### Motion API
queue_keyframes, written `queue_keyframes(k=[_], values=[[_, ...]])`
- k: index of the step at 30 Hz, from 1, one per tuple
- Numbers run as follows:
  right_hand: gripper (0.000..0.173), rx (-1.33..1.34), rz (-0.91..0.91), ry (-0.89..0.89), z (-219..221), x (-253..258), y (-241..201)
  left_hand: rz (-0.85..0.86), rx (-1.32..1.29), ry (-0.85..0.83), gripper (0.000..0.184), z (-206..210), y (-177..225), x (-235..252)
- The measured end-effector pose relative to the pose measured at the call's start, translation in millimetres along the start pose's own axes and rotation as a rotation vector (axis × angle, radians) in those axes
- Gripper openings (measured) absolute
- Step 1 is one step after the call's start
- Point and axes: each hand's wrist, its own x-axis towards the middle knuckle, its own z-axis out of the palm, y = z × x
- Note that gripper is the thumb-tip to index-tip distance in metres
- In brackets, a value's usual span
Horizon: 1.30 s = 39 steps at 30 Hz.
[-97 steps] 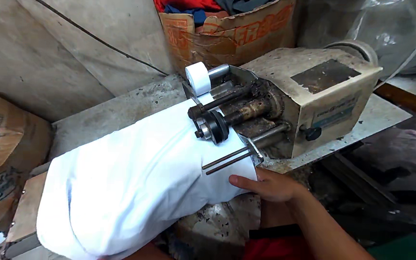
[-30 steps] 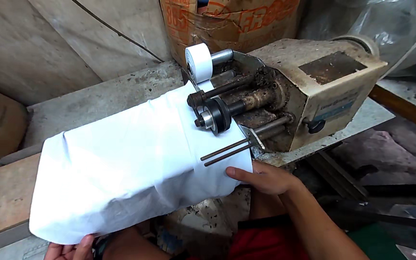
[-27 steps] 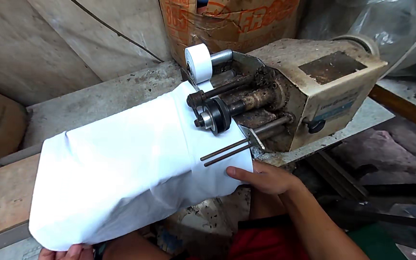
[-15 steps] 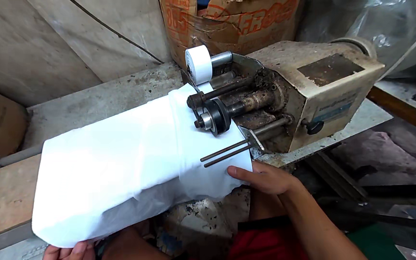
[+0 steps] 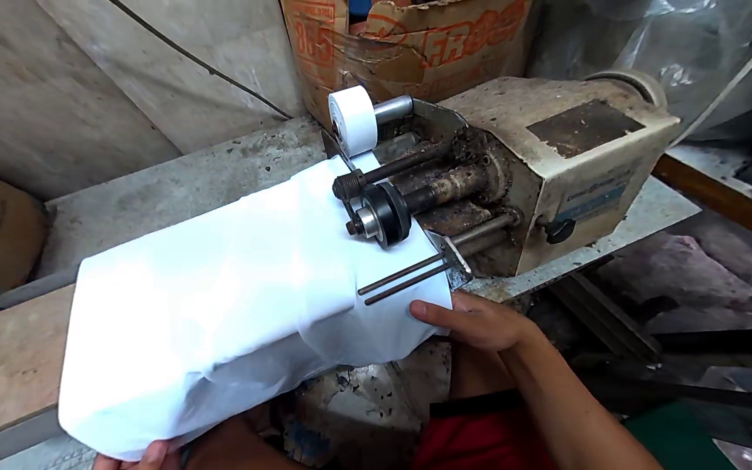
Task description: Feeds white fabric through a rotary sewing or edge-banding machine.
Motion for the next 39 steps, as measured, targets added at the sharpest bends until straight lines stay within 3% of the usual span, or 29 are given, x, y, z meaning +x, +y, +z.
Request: queue_keyframes(k=[11,15,31,35,39], values=[[0.029,-0.027,-0.008,0.019,0.1,-0.3,1.1,-0.021,0.097,-0.025,0.033,0.8,1.8,-0.4],[0.028,-0.019,-0.011,0.006,0.5,-0.1,1.2,0.052,0.008,0.017,0.032,3.0,0.0,1.9],[0.029,-0.045,-0.011,0.000,0.8,0.6,1.0,0.011,0.041,-0.010,0.034,2.5,0.5,2.3],[0.029,-0.061,-0.036,-0.008,-1.1,0.3,2.7,0.045,-0.057,-0.012,0.029,4.8,3.6,2.2],[0.027,-0.034,-0.031,-0.014,-0.1,0.8,2.0,-0.007,0.062,-0.051,0.034,3.8,4.4,0.9]])
